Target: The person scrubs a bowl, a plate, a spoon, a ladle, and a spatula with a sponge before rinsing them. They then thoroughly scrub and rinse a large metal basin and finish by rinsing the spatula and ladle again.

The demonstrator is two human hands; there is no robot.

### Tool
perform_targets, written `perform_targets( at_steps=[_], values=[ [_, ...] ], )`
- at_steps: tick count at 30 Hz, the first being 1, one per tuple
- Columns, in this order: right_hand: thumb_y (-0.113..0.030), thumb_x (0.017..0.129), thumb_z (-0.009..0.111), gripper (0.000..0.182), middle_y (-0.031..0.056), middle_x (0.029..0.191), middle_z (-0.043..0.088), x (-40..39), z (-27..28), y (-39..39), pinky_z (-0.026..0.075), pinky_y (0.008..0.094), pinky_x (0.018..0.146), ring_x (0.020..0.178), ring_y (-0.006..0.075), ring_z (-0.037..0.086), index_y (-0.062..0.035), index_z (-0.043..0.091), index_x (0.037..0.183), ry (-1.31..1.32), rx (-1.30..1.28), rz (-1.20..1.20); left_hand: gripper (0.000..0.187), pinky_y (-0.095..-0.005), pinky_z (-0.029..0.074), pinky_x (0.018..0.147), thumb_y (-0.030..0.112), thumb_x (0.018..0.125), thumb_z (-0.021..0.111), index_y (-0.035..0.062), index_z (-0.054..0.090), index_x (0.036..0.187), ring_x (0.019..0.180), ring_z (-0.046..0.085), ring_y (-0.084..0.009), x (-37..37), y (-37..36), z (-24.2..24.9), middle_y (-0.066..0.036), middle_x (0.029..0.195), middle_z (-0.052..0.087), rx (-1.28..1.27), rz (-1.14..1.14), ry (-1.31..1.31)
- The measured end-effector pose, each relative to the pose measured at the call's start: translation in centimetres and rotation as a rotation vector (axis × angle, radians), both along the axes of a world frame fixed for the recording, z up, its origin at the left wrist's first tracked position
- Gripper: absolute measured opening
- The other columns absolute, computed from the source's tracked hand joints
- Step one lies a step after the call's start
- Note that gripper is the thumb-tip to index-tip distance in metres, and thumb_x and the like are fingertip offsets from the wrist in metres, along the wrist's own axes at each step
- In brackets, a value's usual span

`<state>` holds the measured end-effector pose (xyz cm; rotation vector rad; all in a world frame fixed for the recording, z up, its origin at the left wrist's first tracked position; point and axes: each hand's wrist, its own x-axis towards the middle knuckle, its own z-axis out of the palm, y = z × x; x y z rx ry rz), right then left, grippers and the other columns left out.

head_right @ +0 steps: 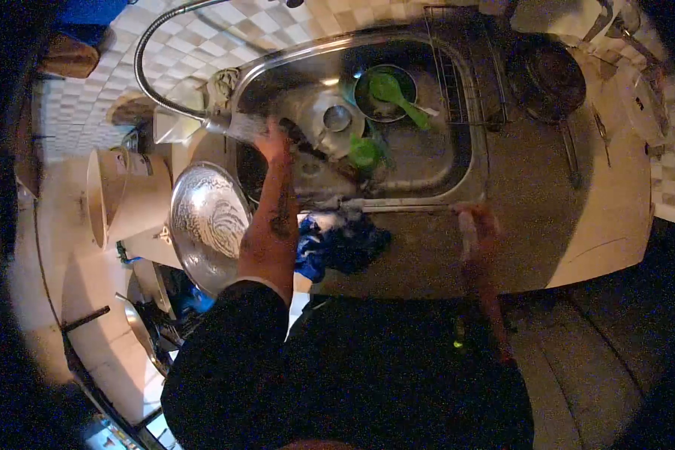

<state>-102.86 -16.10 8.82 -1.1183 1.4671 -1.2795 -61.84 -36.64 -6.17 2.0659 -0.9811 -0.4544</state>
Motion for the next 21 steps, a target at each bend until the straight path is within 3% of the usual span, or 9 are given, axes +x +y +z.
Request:
perform_targets(
  at_steps=[4, 6, 9, 15, 18, 21],
  values=[
    [-0.015, 0.094, 0.05, 0.016, 0.0065, 0.094, 0.065, 0.6, -0.2, -0.5, 0.046, 0.0348, 0.088, 0.091, 0.0183, 0.06, -0.005, 0.062, 0.095, 0.014, 0.041, 0.05, 0.042, -0.0444, 0.041, 0.09, 0.028, 0.094, 0.051, -0.0007, 0.051, 0.123, 0.106, 0.054, -0.0305, 2.4, -1.5, -1.1, -0.019, 0.118, 0.055, 0.218, 0.003, -0.386],
    [-0.016, 0.094, 0.05, 0.016, 0.0058, 0.093, 0.064, -0.5, -2.4, -0.3, 0.045, 0.0341, 0.088, 0.091, 0.0183, 0.06, -0.0047, 0.062, 0.095, -0.006, -0.001, 0.107, 0.039, -0.0432, 0.042, 0.086, 0.027, 0.093, 0.052, -0.0004, 0.052, 0.121, 0.1, 0.055, -0.0295, 2.0, -1.0, -0.9, -0.017, 0.113, 0.056, 0.21, 0.02, -0.382],
    [-0.019, 0.095, 0.051, 0.018, 0.0055, 0.092, 0.064, 2.1, 2.0, -1.4, 0.045, 0.0332, 0.088, 0.091, 0.0179, 0.059, -0.004, 0.062, 0.096, 0.177, 0.179, 0.104, 0.035, -0.0413, 0.045, 0.079, 0.025, 0.092, 0.054, -0.0001, 0.052, 0.117, 0.091, 0.057, -0.0279, 2.4, -0.1, -2.1, -0.016, 0.104, 0.058, 0.291, -0.023, -0.303],
    [-0.017, 0.094, 0.053, 0.016, 0.0064, 0.093, 0.063, 7.2, -1.4, -3.7, 0.045, 0.033, 0.088, 0.091, 0.0164, 0.058, -0.0033, 0.061, 0.097, 0.051, 0.149, 0.395, 0.027, -0.0375, 0.05, 0.064, 0.021, 0.091, 0.057, 0.0005, 0.054, 0.108, 0.074, 0.061, -0.0249, 2.6, 1.1, -1.5, -0.013, 0.088, 0.062, 0.07, -0.025, 0.61],
    [-0.015, 0.093, 0.055, 0.014, 0.0068, 0.094, 0.064, 9.5, -2.9, -4.2, 0.045, 0.0326, 0.088, 0.092, 0.0156, 0.058, -0.0033, 0.061, 0.097, -0.136, 0.076, 0.459, 0.02, -0.0341, 0.051, 0.062, 0.014, 0.091, 0.055, 0.0017, 0.052, 0.107, 0.071, 0.06, -0.0221, -2.5, 0.5, 7.2, -0.011, 0.089, 0.06, -0.201, -0.064, 0.716],
    [-0.016, 0.093, 0.056, 0.014, 0.0071, 0.097, 0.064, 10.0, -1.4, -4.8, 0.045, 0.0322, 0.088, 0.094, 0.0152, 0.058, -0.0039, 0.061, 0.098, -0.126, 0.212, 0.502, 0.017, -0.0327, 0.052, 0.063, 0.006, 0.091, 0.053, 0.0043, 0.048, 0.108, 0.073, 0.059, -0.0204, -6.7, -0.8, 13.9, -0.01, 0.094, 0.057, -0.469, -0.178, 0.765]
  ],
)
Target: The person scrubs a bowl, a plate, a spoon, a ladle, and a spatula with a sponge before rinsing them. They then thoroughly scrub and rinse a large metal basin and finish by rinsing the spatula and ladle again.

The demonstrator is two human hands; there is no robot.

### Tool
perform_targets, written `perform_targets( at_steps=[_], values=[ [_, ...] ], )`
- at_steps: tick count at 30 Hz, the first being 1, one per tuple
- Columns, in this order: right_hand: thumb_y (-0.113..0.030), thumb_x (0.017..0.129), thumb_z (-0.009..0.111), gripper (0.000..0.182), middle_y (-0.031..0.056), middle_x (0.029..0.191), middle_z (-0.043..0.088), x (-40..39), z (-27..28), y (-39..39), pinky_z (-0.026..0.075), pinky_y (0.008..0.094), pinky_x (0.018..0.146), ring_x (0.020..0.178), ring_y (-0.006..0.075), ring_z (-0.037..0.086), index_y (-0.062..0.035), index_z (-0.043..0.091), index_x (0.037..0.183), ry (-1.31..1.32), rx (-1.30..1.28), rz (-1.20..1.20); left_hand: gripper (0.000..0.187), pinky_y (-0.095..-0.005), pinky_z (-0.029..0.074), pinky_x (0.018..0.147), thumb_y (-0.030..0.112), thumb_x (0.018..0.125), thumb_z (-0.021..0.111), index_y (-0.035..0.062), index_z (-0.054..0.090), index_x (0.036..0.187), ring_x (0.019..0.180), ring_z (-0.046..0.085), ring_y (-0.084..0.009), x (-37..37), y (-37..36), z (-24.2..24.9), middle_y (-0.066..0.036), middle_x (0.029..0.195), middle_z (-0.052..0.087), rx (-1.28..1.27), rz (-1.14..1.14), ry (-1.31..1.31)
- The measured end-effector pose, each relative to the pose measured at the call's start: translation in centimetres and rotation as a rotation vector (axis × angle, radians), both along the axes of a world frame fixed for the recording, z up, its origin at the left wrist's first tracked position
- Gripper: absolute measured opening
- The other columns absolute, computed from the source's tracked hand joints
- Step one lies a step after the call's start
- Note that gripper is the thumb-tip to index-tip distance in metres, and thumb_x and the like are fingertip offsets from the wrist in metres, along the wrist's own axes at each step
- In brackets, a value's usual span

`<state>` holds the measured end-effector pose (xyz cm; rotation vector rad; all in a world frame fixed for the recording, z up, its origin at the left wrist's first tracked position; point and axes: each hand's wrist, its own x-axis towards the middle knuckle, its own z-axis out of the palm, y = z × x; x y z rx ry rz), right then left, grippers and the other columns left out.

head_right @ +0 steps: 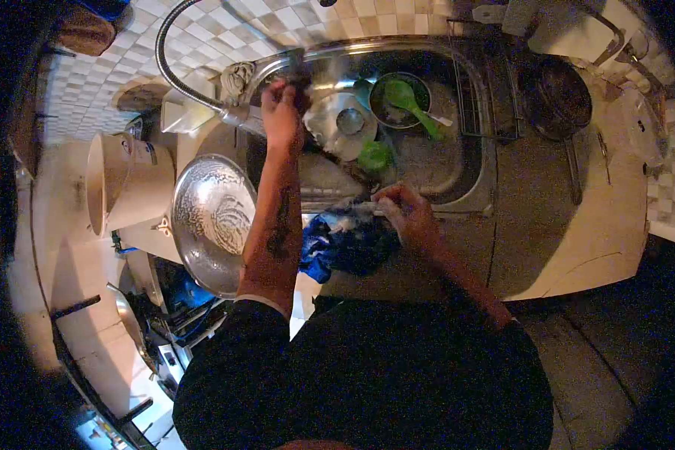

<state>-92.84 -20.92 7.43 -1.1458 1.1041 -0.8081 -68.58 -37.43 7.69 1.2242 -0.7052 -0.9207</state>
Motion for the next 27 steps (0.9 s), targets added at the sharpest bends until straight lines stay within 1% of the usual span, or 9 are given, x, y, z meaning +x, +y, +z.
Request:
perform_targets(
  at_steps=[7, 10, 12, 15, 17, 22, 24, 26, 27],
  values=[
    [-0.016, 0.093, 0.057, 0.012, 0.0062, 0.101, 0.062, -4.5, 1.0, 2.2, 0.044, 0.0325, 0.09, 0.097, 0.0157, 0.058, -0.0059, 0.062, 0.099, 0.215, -0.019, -0.119, 0.023, -0.0406, 0.053, 0.066, -0.003, 0.089, 0.05, 0.0088, 0.044, 0.109, 0.074, 0.06, -0.0251, -8.4, 0.3, 12.5, -0.011, 0.097, 0.054, -0.494, -0.256, 0.212],
    [-0.016, 0.093, 0.057, 0.014, 0.0059, 0.101, 0.062, -6.2, 0.1, 4.1, 0.044, 0.0329, 0.091, 0.098, 0.0164, 0.058, -0.0054, 0.061, 0.1, 0.221, 0.06, -0.211, 0.015, -0.036, 0.056, 0.067, 0.002, 0.094, 0.046, 0.0032, 0.042, 0.108, 0.073, 0.06, -0.0235, -11.3, 0.2, 13.7, -0.009, 0.097, 0.047, -0.738, -0.29, 0.305],
    [-0.017, 0.093, 0.057, 0.016, 0.0058, 0.1, 0.062, -7.1, -0.7, 5.0, 0.044, 0.0331, 0.091, 0.098, 0.0167, 0.058, -0.0048, 0.061, 0.102, 0.219, 0.092, -0.247, 0.01, -0.0386, 0.055, 0.067, 0.004, 0.094, 0.045, 0.003, 0.045, 0.103, 0.074, 0.061, -0.0262, -13.9, -0.5, 12.3, -0.011, 0.095, 0.049, -0.669, 0.003, -0.462],
    [-0.018, 0.093, 0.056, 0.018, 0.006, 0.1, 0.063, -6.2, 3.3, 5.1, 0.044, 0.033, 0.091, 0.098, 0.0166, 0.058, -0.0037, 0.061, 0.104, 0.254, 0.237, -0.304, 0.008, -0.0411, 0.053, 0.072, 0.006, 0.094, 0.042, 0.003, 0.05, 0.095, 0.076, 0.062, -0.032, -17.9, -7.0, -0.1, -0.014, 0.091, 0.055, -0.956, -0.274, -0.793],
    [-0.018, 0.093, 0.056, 0.019, 0.0063, 0.099, 0.064, -5.8, 4.1, 6.1, 0.044, 0.0328, 0.091, 0.098, 0.0164, 0.058, -0.003, 0.062, 0.102, 0.181, 0.191, -0.315, 0.011, -0.04, 0.05, 0.074, 0.005, 0.094, 0.042, 0.0028, 0.053, 0.096, 0.079, 0.061, -0.0344, -18.9, -4.9, -0.5, -0.016, 0.09, 0.058, -0.089, -0.623, -1.043],
    [-0.018, 0.094, 0.056, 0.018, 0.0066, 0.099, 0.065, -6.2, 1.2, 5.4, 0.044, 0.0319, 0.09, 0.097, 0.0165, 0.059, -0.0027, 0.063, 0.1, 0.13, 0.13, -0.382, 0.016, -0.0368, 0.045, 0.089, 0.002, 0.088, 0.046, 0.0004, 0.052, 0.103, 0.097, 0.056, -0.0356, -17.4, -3.6, -2.1, -0.018, 0.104, 0.057, -0.246, -0.421, -0.332],
    [-0.018, 0.094, 0.055, 0.018, 0.0064, 0.097, 0.065, -6.4, 1.5, 5.2, 0.044, 0.0317, 0.09, 0.096, 0.0166, 0.059, -0.0029, 0.063, 0.1, 0.117, 0.082, -0.32, 0.026, -0.0359, 0.041, 0.096, -0.001, 0.087, 0.044, 0.0006, 0.047, 0.112, 0.108, 0.052, -0.031, -13.1, -3.3, -6.0, -0.018, 0.114, 0.053, -0.202, -0.299, -0.462],
    [-0.017, 0.093, 0.055, 0.017, 0.0062, 0.096, 0.065, -6.6, 1.8, 5.1, 0.044, 0.0317, 0.089, 0.095, 0.0164, 0.059, -0.0031, 0.063, 0.099, 0.146, 0.039, -0.331, 0.029, -0.0372, 0.045, 0.092, 0.0, 0.087, 0.041, 0.0011, 0.051, 0.114, 0.087, 0.06, -0.025, -8.1, -3.3, -10.2, -0.017, 0.1, 0.058, 0.177, -0.076, 0.235],
    [-0.017, 0.093, 0.055, 0.017, 0.0061, 0.096, 0.065, -6.6, 1.9, 5.1, 0.044, 0.0318, 0.089, 0.094, 0.0163, 0.059, -0.0031, 0.063, 0.099, 0.159, 0.018, -0.336, 0.026, -0.0352, 0.052, 0.08, 0.003, 0.088, 0.043, 0.0016, 0.057, 0.111, 0.071, 0.062, -0.0242, -2.9, -3.1, -15.7, -0.016, 0.088, 0.062, 0.094, -0.079, 0.167]
  ],
)
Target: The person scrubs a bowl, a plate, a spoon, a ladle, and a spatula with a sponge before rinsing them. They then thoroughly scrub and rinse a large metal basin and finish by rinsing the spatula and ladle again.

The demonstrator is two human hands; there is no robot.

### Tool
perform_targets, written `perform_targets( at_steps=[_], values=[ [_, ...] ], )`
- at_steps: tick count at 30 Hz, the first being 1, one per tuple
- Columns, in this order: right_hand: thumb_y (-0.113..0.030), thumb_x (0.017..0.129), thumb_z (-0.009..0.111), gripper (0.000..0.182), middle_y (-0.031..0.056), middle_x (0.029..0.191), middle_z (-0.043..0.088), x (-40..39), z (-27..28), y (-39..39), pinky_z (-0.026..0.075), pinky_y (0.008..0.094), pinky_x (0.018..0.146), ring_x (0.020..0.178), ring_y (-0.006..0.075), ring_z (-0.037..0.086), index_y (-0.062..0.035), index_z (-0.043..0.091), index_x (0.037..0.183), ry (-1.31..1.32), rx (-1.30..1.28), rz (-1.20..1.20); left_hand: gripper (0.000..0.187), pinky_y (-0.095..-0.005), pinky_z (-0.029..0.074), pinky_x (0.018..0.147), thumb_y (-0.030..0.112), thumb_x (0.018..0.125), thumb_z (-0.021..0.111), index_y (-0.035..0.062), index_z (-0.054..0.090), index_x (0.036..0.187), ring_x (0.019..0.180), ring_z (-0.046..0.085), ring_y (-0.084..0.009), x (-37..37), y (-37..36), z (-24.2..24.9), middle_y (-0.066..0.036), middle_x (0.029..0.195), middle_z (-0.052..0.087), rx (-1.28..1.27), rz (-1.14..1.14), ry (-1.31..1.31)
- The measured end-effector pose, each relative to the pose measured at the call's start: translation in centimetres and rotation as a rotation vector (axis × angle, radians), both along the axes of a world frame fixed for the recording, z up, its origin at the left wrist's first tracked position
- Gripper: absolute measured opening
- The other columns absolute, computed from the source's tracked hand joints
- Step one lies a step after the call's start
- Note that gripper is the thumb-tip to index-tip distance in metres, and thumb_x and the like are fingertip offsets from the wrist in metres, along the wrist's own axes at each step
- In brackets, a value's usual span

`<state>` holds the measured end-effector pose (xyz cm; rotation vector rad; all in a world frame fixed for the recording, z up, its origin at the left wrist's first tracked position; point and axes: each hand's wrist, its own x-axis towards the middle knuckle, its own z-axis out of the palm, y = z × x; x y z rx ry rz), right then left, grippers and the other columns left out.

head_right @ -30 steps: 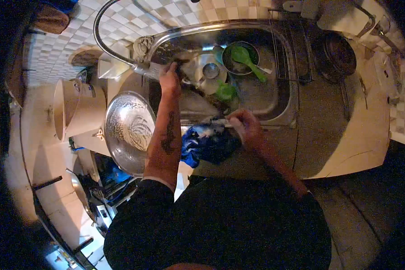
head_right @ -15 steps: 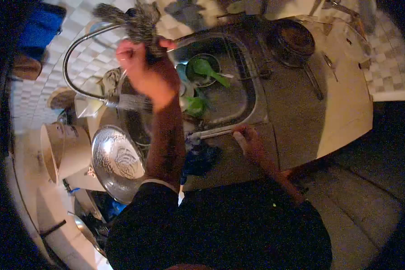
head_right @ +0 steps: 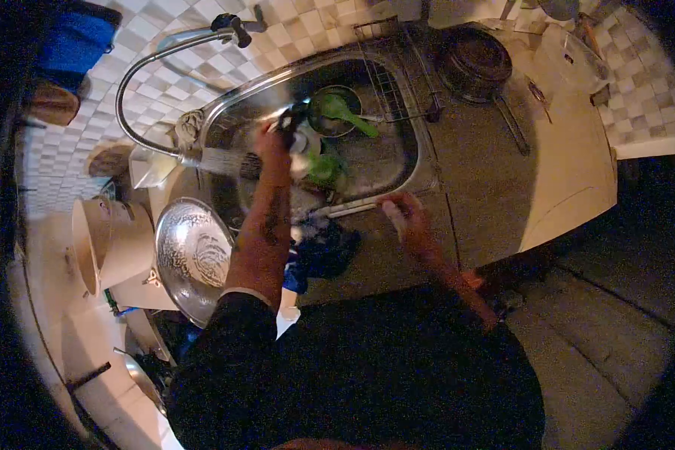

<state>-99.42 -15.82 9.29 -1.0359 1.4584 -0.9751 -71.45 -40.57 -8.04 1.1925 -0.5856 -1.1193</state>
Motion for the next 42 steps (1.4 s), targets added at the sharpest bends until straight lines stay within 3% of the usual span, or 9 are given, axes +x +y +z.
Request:
perform_targets(
  at_steps=[2, 13, 18, 22, 24, 31, 36, 40, 42],
  values=[
    [-0.017, 0.093, 0.056, 0.017, 0.0059, 0.096, 0.065, 0.4, -0.8, -0.3, 0.045, 0.0322, 0.089, 0.094, 0.0161, 0.059, -0.0031, 0.063, 0.098, -0.03, -0.008, -0.011, 0.035, -0.0366, 0.054, 0.064, 0.03, 0.086, 0.054, 0.005, 0.06, 0.11, 0.079, 0.064, -0.0252, 4.7, 0.5, 1.5, -0.015, 0.1, 0.063, -0.164, -0.211, 0.714],
    [-0.019, 0.09, 0.057, 0.023, 0.0099, 0.103, 0.064, 11.9, -3.3, -7.7, 0.044, 0.0331, 0.093, 0.099, 0.0208, 0.059, -0.0039, 0.062, 0.106, -0.076, -0.14, 0.434, 0.063, -0.0316, 0.045, 0.063, 0.055, 0.084, 0.036, -0.0001, 0.062, 0.101, 0.07, 0.054, -0.027, 8.0, 5.6, 12.7, -0.011, 0.075, 0.059, -0.148, -0.035, 0.842],
    [-0.014, 0.082, 0.058, 0.041, 0.0213, 0.12, 0.057, 22.7, -2.6, -16.9, 0.04, 0.0441, 0.101, 0.108, 0.0381, 0.056, -0.0045, 0.056, 0.123, 0.232, -0.989, 0.398, 0.05, -0.0452, 0.047, 0.083, 0.04, 0.09, 0.033, -0.0007, 0.058, 0.106, 0.088, 0.059, -0.0311, 7.6, 6.2, 9.8, -0.015, 0.091, 0.061, -0.268, 0.179, 0.702],
    [-0.018, 0.083, 0.055, 0.029, 0.0204, 0.122, 0.058, 28.4, -5.2, -22.5, 0.046, 0.0445, 0.094, 0.114, 0.038, 0.054, -0.0026, 0.065, 0.106, 0.525, -0.756, 0.896, 0.04, -0.0402, 0.047, 0.092, 0.02, 0.095, 0.034, -0.0022, 0.05, 0.124, 0.109, 0.057, -0.0284, 8.9, 8.2, 6.2, -0.017, 0.117, 0.058, -0.388, 0.013, 0.279],
    [-0.025, 0.084, 0.053, 0.032, 0.0213, 0.114, 0.061, 29.3, -3.8, -23.9, 0.048, 0.0454, 0.09, 0.107, 0.0386, 0.058, -0.0033, 0.066, 0.104, 0.642, -0.593, 1.048, 0.045, -0.0395, 0.046, 0.093, 0.016, 0.093, 0.042, -0.0039, 0.04, 0.134, 0.111, 0.056, -0.0295, 6.4, 9.8, 10.5, -0.017, 0.124, 0.055, -0.409, 0.014, 0.77],
    [-0.045, 0.086, 0.05, 0.046, 0.0228, 0.1, 0.066, 29.9, 3.1, -24.2, 0.049, 0.0467, 0.086, 0.096, 0.0399, 0.064, -0.006, 0.069, 0.102, 0.741, -0.439, 1.061, 0.075, -0.0351, 0.037, 0.102, -0.003, 0.077, 0.064, 0.0004, 0.026, 0.142, 0.123, 0.042, -0.0266, 5.7, 10.5, 13.2, -0.02, 0.133, 0.044, 0.046, 0.491, -0.879],
    [-0.044, 0.088, 0.049, 0.046, 0.0227, 0.081, 0.066, 28.0, -0.2, -27.4, 0.05, 0.0459, 0.071, 0.073, 0.0362, 0.066, -0.0024, 0.067, 0.09, 0.328, -0.549, 0.759, 0.046, -0.0376, 0.049, 0.085, 0.011, 0.083, 0.066, -0.0001, 0.047, 0.123, 0.092, 0.061, -0.0274, 8.3, 6.2, 5.5, -0.016, 0.101, 0.062, 0.184, 0.288, -0.106],
    [-0.031, 0.085, 0.055, 0.027, 0.0097, 0.08, 0.07, 23.5, -3.1, -30.0, 0.05, 0.0379, 0.063, 0.073, 0.0239, 0.066, -0.0082, 0.069, 0.082, 0.249, -0.16, 0.646, 0.039, -0.0378, 0.054, 0.069, 0.025, 0.086, 0.067, 0.0014, 0.054, 0.114, 0.078, 0.064, -0.0244, 5.1, 10.8, 15.1, -0.012, 0.085, 0.065, 0.146, -0.376, -1.308],
    [-0.028, 0.085, 0.058, 0.028, 0.0121, 0.089, 0.069, 20.9, -5.9, -31.2, 0.05, 0.0387, 0.074, 0.085, 0.0236, 0.064, -0.0037, 0.065, 0.098, 0.424, -0.306, 0.767, 0.037, -0.037, 0.054, 0.058, 0.033, 0.09, 0.062, 0.0044, 0.054, 0.112, 0.08, 0.064, -0.024, 6.1, 11.5, 15.5, -0.011, 0.086, 0.065, 0.192, -0.489, -0.825]
  ],
)
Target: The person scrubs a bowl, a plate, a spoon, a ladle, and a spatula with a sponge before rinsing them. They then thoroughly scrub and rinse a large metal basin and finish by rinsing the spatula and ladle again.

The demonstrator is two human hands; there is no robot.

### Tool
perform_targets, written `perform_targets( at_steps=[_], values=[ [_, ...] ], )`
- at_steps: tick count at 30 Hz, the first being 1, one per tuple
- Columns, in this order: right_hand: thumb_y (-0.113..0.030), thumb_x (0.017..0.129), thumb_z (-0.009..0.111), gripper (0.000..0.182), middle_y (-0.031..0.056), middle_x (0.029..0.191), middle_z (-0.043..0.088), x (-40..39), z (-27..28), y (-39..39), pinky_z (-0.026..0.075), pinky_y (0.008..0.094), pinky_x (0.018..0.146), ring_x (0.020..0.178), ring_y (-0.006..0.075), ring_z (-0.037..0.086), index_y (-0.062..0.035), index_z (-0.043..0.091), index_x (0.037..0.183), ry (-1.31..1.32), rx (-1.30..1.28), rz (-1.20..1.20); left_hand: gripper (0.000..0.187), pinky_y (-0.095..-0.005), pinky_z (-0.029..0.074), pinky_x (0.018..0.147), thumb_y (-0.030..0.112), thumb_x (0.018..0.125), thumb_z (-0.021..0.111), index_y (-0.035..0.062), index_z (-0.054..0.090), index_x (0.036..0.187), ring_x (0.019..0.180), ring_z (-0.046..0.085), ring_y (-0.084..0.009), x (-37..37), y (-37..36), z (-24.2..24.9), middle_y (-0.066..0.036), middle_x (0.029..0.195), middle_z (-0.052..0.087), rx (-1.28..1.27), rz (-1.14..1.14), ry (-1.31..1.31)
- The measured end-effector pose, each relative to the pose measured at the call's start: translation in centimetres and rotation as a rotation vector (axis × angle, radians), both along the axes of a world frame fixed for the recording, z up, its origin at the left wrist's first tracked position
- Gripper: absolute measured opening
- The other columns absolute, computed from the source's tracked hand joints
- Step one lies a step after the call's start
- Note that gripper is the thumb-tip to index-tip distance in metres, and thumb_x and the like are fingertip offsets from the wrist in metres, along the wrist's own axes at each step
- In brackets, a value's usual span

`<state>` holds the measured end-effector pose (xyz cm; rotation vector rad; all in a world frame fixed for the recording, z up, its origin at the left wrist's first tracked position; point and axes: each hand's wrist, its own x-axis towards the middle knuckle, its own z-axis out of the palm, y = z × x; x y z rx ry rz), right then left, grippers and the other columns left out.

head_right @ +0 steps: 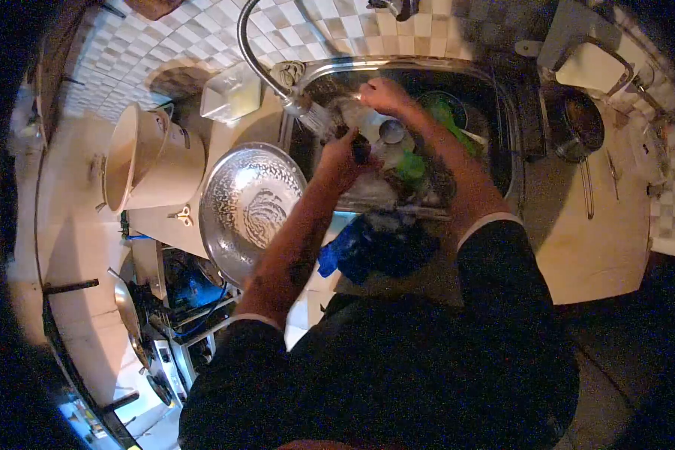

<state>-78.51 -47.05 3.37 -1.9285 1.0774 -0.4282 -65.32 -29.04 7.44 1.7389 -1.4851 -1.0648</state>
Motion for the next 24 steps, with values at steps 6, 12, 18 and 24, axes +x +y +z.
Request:
perform_targets(
  at_steps=[6, 12, 18, 24],
  values=[
    [-0.024, 0.083, 0.064, 0.044, 0.017, 0.114, 0.064, -2.3, -6.4, 2.6, 0.048, 0.0397, 0.092, 0.103, 0.0291, 0.062, -0.0012, 0.059, 0.12, -0.056, 0.097, 0.0, 0.035, -0.0333, 0.052, 0.057, 0.025, 0.095, 0.055, 0.0054, 0.046, 0.123, 0.069, 0.06, -0.0181, 5.4, 4.6, 10.6, -0.006, 0.079, 0.056, 0.468, -0.173, 0.307],
    [-0.031, 0.086, 0.061, 0.033, 0.0127, 0.093, 0.068, -0.8, -4.0, 12.6, 0.05, 0.0414, 0.08, 0.085, 0.0242, 0.062, -0.0028, 0.065, 0.103, -0.297, 0.154, -0.012, 0.043, -0.0339, 0.05, 0.073, 0.038, 0.095, 0.055, 0.0031, 0.049, 0.12, 0.085, 0.059, -0.0191, 2.6, 1.5, 16.0, -0.01, 0.089, 0.058, 0.176, -0.658, -0.037],
    [-0.031, 0.088, 0.061, 0.038, 0.0117, 0.111, 0.065, 0.4, -9.2, 17.6, 0.045, 0.038, 0.092, 0.103, 0.0237, 0.059, -0.0053, 0.062, 0.116, -0.412, 0.162, -0.176, 0.035, -0.038, 0.048, 0.083, 0.035, 0.091, 0.061, 0.0031, 0.058, 0.105, 0.089, 0.06, -0.024, -12.5, -7.9, 11.0, -0.008, 0.099, 0.061, -0.457, -0.735, -0.026],
    [-0.033, 0.091, 0.059, 0.044, 0.0128, 0.107, 0.065, -5.7, -6.2, 21.3, 0.046, 0.0367, 0.091, 0.103, 0.0226, 0.059, -0.0028, 0.057, 0.123, -0.699, 0.16, -0.36, 0.032, -0.0394, 0.05, 0.08, 0.033, 0.091, 0.062, 0.0045, 0.059, 0.105, 0.088, 0.061, -0.0263, -21.4, -11.7, -0.5, -0.009, 0.097, 0.062, 0.046, -0.643, 0.63]
  ],
)
